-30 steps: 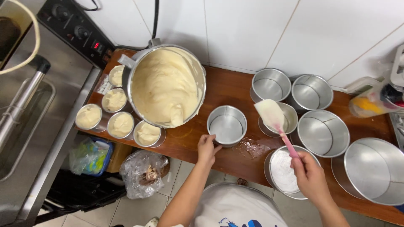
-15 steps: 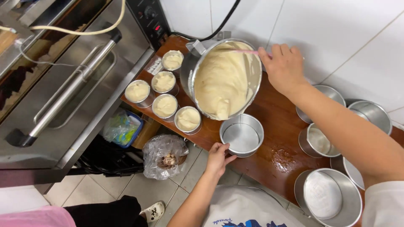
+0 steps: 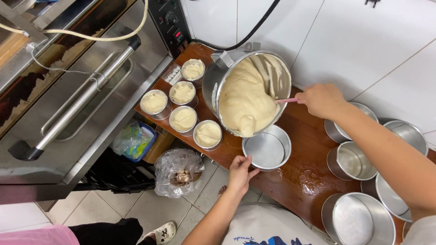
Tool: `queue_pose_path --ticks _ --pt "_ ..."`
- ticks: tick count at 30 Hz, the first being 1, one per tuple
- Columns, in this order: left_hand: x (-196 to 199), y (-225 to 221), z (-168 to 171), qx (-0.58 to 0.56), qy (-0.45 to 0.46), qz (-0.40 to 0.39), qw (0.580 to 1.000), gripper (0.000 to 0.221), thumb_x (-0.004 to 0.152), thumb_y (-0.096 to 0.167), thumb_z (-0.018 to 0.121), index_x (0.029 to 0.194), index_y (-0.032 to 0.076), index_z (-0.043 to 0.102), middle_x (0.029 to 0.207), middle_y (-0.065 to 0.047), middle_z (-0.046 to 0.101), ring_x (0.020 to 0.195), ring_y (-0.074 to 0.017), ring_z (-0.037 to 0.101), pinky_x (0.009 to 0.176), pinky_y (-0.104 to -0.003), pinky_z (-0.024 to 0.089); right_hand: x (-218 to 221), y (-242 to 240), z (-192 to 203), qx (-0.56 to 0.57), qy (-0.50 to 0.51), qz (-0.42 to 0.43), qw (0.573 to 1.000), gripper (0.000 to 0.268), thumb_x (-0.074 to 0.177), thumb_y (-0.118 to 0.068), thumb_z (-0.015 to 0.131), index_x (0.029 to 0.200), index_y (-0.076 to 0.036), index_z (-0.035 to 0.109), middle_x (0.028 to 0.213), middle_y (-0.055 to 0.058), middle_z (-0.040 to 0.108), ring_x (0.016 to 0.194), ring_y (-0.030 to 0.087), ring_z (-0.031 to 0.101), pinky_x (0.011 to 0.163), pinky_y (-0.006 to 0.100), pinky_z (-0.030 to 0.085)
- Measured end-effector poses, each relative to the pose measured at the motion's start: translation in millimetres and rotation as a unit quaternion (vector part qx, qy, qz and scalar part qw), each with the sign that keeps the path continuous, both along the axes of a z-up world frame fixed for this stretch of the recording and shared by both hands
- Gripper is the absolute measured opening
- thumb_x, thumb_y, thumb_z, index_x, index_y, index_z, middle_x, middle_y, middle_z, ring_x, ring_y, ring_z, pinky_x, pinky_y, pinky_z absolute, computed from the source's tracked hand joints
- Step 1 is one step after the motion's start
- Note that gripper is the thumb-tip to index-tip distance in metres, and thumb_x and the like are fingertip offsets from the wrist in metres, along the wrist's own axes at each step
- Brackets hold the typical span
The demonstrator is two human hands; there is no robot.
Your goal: Portioning batter from a large mixing bowl into individual cake tins and leveling it with a spatula.
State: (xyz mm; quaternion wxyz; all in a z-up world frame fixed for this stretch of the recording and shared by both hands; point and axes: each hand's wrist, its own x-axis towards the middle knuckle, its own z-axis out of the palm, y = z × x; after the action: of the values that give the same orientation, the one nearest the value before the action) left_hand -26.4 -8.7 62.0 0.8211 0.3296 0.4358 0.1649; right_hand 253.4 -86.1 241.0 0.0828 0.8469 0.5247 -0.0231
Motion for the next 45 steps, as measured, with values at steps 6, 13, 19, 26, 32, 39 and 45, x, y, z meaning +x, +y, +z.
queue_pose_path --ticks 6,13,19,26,32,39,45 --pt "5 0 -1 -0.038 -0.012 0.004 0.999 0.022 0.103 0.017 0.064 0.091 0.008 0.049 0.101 -0.004 0.035 0.099 -0.0183 0.038 0.097 -0.059 0.061 23 -47 -51 0.047 0.184 -0.057 0.98 0.026 0.1 -0.031 0.059 0.118 -0.031 0.079 0.082 0.006 0.079 0.082 0.027 0.076 0.077 0.04 0.06" --pt "1 -1 -41 -0.063 -0.089 0.01 0.994 0.02 0.102 0.016 0.063 0.089 0.006 0.051 0.093 -0.007 0.051 0.088 -0.0188 0.055 0.099 -0.051 0.058 -18 -110 -46 0.131 0.205 -0.067 0.968 0.028 0.087 -0.017 0.069 0.112 -0.024 0.08 0.075 -0.006 0.078 0.055 0.017 0.062 0.058 0.031 0.047" --pt "-2 -1 -46 -0.052 -0.099 0.006 0.994 0.019 0.102 0.015 0.062 0.09 0.006 0.051 0.096 -0.008 0.052 0.091 -0.0198 0.056 0.096 -0.048 0.058 -46 -147 -58 0.162 0.069 0.008 0.984 0.033 0.088 -0.018 0.063 0.115 -0.031 0.077 0.086 -0.011 0.069 0.065 0.015 0.064 0.06 0.029 0.053" --pt "-6 -1 -47 -0.047 -0.11 0.003 0.993 0.018 0.102 0.016 0.063 0.092 0.006 0.052 0.098 -0.007 0.052 0.091 -0.019 0.054 0.094 -0.048 0.058 -31 -98 -40 0.269 -0.019 0.056 0.961 0.042 0.087 -0.005 0.068 0.123 -0.025 0.075 0.097 -0.005 0.067 0.077 0.017 0.063 0.067 0.031 0.05" --pt "-13 -1 -31 -0.054 -0.097 0.006 0.994 0.018 0.103 0.016 0.062 0.092 0.005 0.052 0.096 -0.007 0.051 0.09 -0.0185 0.054 0.096 -0.049 0.059 -32 -25 -30 0.241 -0.069 0.142 0.957 0.044 0.089 -0.012 0.064 0.122 -0.038 0.076 0.097 -0.006 0.062 0.082 0.015 0.058 0.074 0.03 0.046" --pt "-16 3 -29 -0.056 -0.083 0.006 0.995 0.018 0.102 0.015 0.063 0.091 0.003 0.055 0.095 -0.006 0.051 0.086 -0.0174 0.054 0.095 -0.046 0.06 -58 -35 16 0.197 -0.261 0.26 0.909 0.039 0.088 -0.023 0.064 0.126 -0.028 0.073 0.092 -0.005 0.052 0.079 0.016 0.042 0.075 0.028 0.036" --pt "-11 -1 -37 -0.054 -0.086 0.013 0.995 0.02 0.102 0.017 0.064 0.09 0.004 0.054 0.093 -0.006 0.052 0.085 -0.0173 0.055 0.096 -0.048 0.059 -21 -72 6 0.155 -0.264 0.136 0.942 0.045 0.086 -0.017 0.069 0.124 -0.039 0.073 0.097 -0.014 0.062 0.084 0.009 0.055 0.085 0.026 0.04"
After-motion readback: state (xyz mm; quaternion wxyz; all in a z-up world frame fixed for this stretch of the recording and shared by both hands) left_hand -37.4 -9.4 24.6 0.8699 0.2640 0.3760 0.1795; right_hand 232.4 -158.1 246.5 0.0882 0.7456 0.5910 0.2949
